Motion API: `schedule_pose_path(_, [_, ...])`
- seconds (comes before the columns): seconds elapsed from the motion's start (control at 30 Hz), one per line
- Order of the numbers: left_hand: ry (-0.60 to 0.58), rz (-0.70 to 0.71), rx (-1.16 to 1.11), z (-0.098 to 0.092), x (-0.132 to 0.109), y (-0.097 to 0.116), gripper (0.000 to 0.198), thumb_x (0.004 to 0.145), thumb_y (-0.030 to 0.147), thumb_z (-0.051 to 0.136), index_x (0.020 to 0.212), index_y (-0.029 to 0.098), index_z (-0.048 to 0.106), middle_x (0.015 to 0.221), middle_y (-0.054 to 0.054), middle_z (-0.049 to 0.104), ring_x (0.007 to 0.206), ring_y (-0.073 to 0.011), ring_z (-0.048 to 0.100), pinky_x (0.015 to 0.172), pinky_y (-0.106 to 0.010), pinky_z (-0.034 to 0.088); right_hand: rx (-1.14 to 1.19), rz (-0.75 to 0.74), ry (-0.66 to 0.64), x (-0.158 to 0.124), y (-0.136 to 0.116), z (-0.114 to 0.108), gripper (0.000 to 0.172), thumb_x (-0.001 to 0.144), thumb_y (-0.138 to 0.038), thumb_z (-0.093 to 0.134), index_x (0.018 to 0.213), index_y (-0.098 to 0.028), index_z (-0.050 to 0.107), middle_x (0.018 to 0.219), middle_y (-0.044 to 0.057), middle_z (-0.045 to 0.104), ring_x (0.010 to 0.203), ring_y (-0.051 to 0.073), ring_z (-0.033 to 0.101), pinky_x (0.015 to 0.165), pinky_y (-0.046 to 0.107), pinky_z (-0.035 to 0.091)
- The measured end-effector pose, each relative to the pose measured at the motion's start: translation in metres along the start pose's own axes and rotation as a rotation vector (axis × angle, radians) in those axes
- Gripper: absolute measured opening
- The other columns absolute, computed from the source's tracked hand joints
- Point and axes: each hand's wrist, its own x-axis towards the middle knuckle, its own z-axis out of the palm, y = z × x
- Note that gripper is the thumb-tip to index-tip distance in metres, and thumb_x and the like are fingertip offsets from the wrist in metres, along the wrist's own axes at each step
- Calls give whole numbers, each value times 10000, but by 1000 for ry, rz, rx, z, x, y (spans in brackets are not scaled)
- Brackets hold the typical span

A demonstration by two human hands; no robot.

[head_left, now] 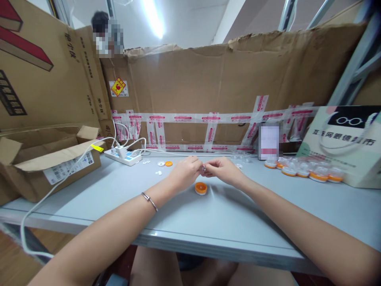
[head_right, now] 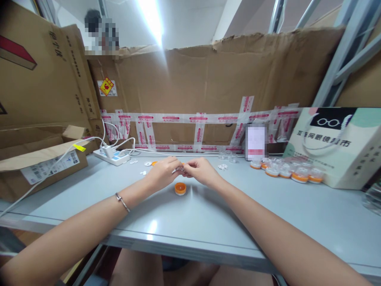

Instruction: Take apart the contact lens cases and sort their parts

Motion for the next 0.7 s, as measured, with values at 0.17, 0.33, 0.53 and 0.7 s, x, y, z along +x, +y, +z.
schedule_pose_path(0.17, [-4,-2,5,-1,0,1,138,797,198,492,744,158,613,695,-22,557,684,-122,510,626,-226,411,50,21,-6,-1,-3,-2,167,670,-271,578,672,-139,680,660,38,682,676,147,639,686,258,518])
schedule_pose_path(0.33, [-4,0,-29,0,1,-1,137,790,177,498,799,186,635,735,-16,585,726,-123,528,665,-224,422,15,-23,-37,-2,-3,-6,181,683,-281,565,670,-141,680,683,37,685,706,157,642,711,273,514])
schedule_pose_path(0.53, [2,8,-38,0,1,-1,144,783,162,500,790,180,643,744,-21,605,729,-130,537,669,-231,428,-135,-104,-41,-1,2,-8,243,712,-321,523,714,-142,688,700,36,685,717,174,636,689,270,506])
schedule_pose_path(0.7, [-18,16,-18,0,-1,0,149,782,163,493,806,169,640,743,-31,603,719,-139,538,652,-243,427,-192,-91,-1,-1,3,-5,232,707,-279,498,676,-140,682,681,38,680,694,170,630,662,258,502])
